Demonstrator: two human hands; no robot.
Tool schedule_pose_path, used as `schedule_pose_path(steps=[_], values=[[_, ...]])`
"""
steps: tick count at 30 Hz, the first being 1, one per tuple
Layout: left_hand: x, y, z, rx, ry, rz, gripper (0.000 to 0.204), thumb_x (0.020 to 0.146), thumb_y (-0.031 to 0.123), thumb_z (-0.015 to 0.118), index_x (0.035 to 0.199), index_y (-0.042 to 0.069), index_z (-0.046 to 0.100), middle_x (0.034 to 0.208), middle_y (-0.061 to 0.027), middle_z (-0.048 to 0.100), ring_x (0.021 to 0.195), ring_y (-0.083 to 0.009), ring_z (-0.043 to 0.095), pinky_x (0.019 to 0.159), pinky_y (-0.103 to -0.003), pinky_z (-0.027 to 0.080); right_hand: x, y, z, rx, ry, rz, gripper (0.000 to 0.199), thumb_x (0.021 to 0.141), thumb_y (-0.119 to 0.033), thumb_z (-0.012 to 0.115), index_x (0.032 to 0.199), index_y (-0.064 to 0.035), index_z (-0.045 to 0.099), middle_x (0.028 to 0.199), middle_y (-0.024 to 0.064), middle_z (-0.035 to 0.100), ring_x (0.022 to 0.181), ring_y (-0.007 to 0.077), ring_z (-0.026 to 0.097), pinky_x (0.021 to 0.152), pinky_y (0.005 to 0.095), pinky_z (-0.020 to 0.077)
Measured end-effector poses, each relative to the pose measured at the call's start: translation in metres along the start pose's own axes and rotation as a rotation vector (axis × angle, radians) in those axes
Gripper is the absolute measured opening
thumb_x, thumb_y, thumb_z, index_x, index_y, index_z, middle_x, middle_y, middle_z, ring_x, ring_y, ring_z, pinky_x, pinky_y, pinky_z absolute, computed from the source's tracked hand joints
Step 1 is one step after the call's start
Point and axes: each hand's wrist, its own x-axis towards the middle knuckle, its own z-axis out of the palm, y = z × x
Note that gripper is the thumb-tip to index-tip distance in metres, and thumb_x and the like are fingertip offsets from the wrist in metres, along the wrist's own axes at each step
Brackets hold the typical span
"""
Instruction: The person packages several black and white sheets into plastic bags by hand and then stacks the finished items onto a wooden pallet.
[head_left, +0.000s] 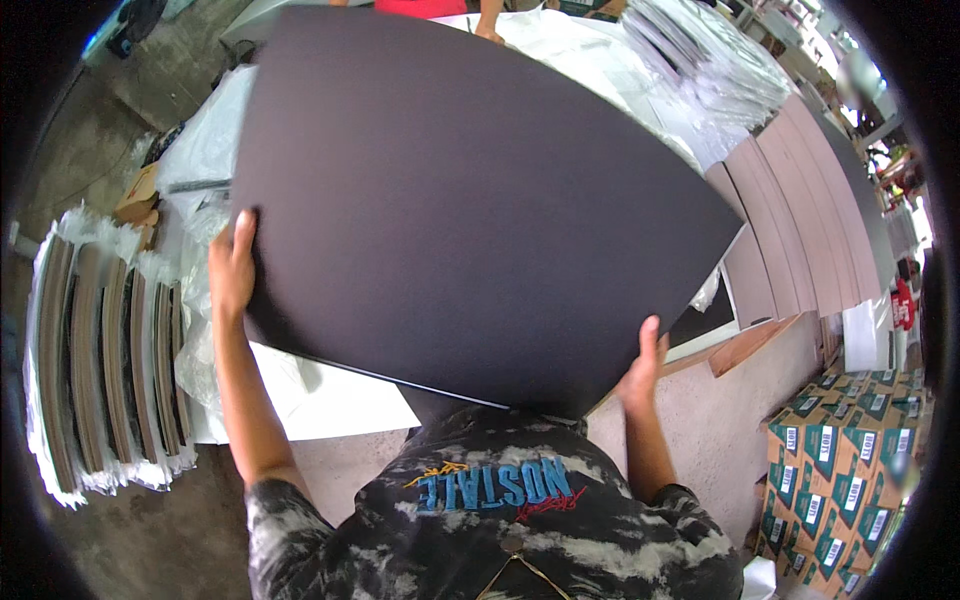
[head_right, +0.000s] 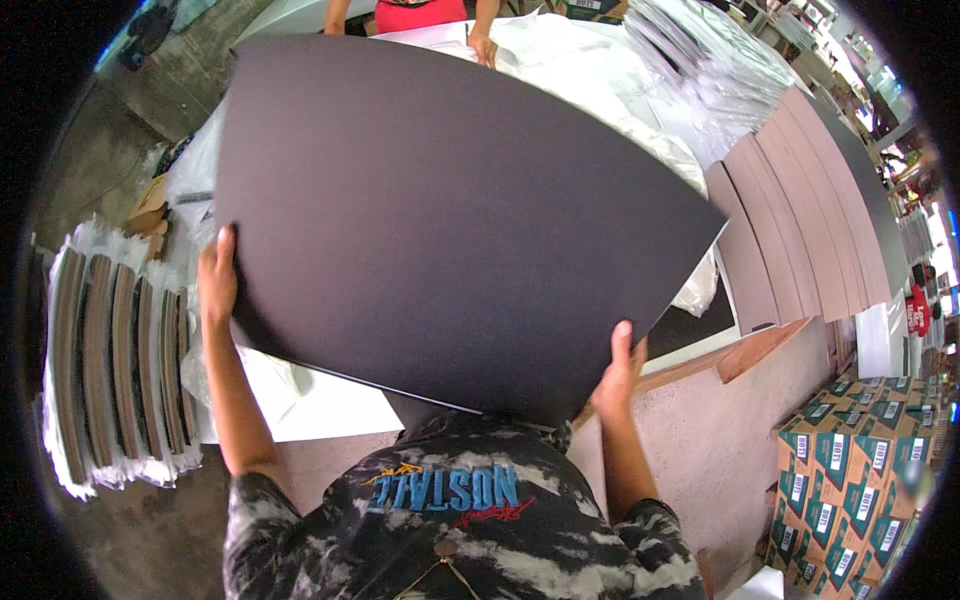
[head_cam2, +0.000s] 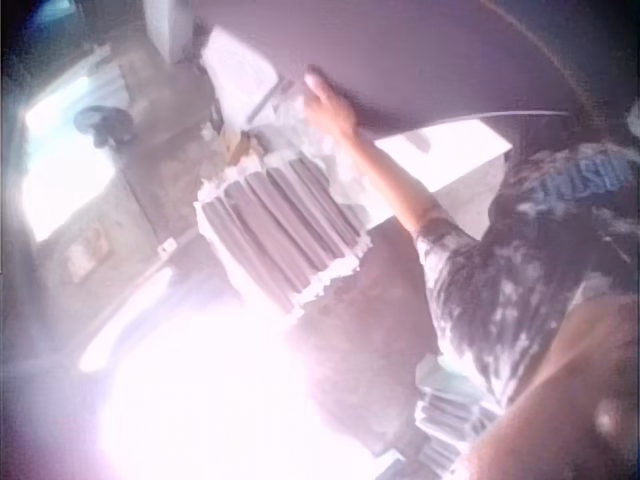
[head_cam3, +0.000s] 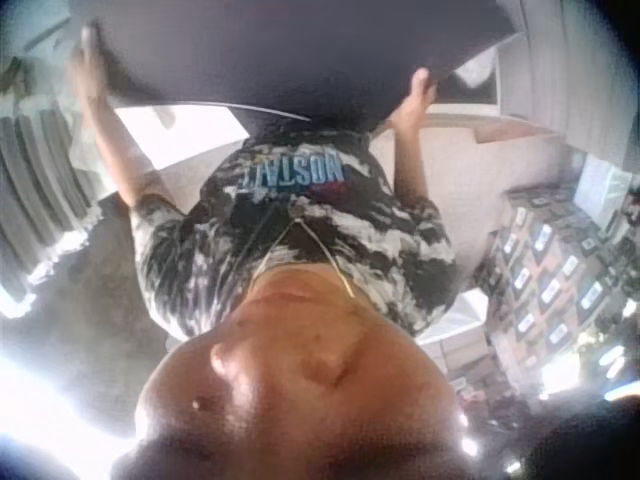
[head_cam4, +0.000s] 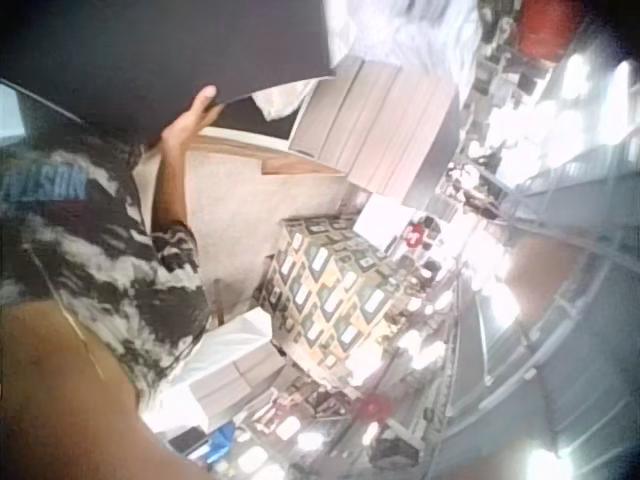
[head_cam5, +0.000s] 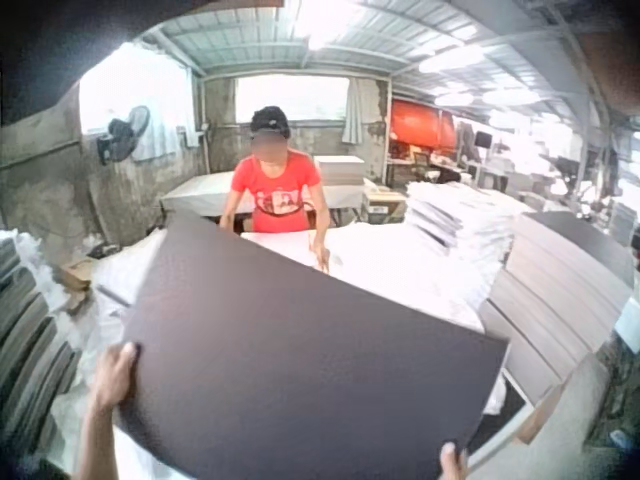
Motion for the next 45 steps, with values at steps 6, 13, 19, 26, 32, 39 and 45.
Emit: schedule_pose_path(steps=[6,13,19,26,32,39,45], values=[[0.130,-0.021,0.068,0.333,-0.348,0.114,0.074,0.080,0.065,0.044,0.091,-0.005,0.064,0.083,-0.0239,0.063,0.083,-0.0337,0.062,0.078,-0.039,0.045,-0.062,0.092,0.040,0.255,0.250,0.186,0.059,0.086,-0.032,0.059,0.129,0.0011,0.036,0.125,0.0148,0.045,0.112,0.0249,0.046,0.095,0.0359,0.0367],[0.207,-0.085,0.199,0.643,-0.608,0.166,0.086,0.074,0.076,0.038,0.095,-0.004,0.065,0.097,-0.0230,0.061,0.096,-0.0357,0.058,0.085,-0.040,0.043,-0.131,0.126,0.065,-0.083,0.088,0.483,0.056,0.085,-0.026,0.061,0.125,0.0051,0.039,0.120,0.0155,0.049,0.110,0.0247,0.047,0.094,0.0334,0.0359],[0.192,-0.136,0.247,0.515,-0.439,0.066,0.092,0.071,0.078,0.038,0.113,-0.002,0.056,0.124,-0.0229,0.048,0.112,-0.0383,0.048,0.094,-0.044,0.037,-0.160,0.109,0.062,-0.983,-0.159,0.322,0.059,0.081,-0.033,0.064,0.124,0.0024,0.042,0.117,0.0197,0.048,0.107,0.0244,0.048,0.086,0.0332,0.0424],[0.184,-0.134,0.233,0.658,-0.571,-0.010,0.095,0.072,0.080,0.030,0.103,-0.005,0.061,0.106,-0.0266,0.058,0.106,-0.0365,0.053,0.091,-0.042,0.040,-0.174,0.131,0.091,-0.442,0.282,0.592,0.083,0.073,-0.039,0.072,0.122,0.0136,0.031,0.111,0.0238,0.047,0.106,0.0273,0.047,0.088,0.0358,0.0405],[0.160,-0.139,0.212,0.668,-0.569,-0.045,0.097,0.074,0.079,0.026,0.098,-0.007,0.063,0.104,-0.0269,0.059,0.103,-0.0371,0.054,0.089,-0.042,0.040,-0.172,0.159,0.089,-0.160,0.514,0.567,0.090,0.071,-0.036,0.075,0.126,0.0088,0.019,0.117,0.0216,0.041,0.109,0.0287,0.044,0.091,0.0364,0.0390],[0.100,-0.137,0.185,0.674,-0.599,-0.054,0.099,0.076,0.078,0.022,0.095,-0.011,0.062,0.100,-0.0302,0.058,0.100,-0.0412,0.054,0.089,-0.044,0.039,-0.155,0.102,0.038,0.014,0.442,0.781,0.060,0.071,-0.030,0.075,0.114,0.0046,0.051,0.105,0.0176,0.058,0.091,0.0262,0.059,0.078,0.0348,0.0477],[0.040,-0.163,0.161,0.636,-0.746,-0.027,0.092,0.081,0.072,0.026,0.092,-0.012,0.062,0.096,-0.0333,0.058,0.099,-0.0431,0.054,0.088,-0.045,0.039,-0.148,0.081,-0.024,-0.534,0.355,0.333,0.053,0.071,-0.028,0.075,0.107,0.0063,0.057,0.095,0.0151,0.063,0.082,0.0215,0.062,0.072,0.0315,0.0496]])
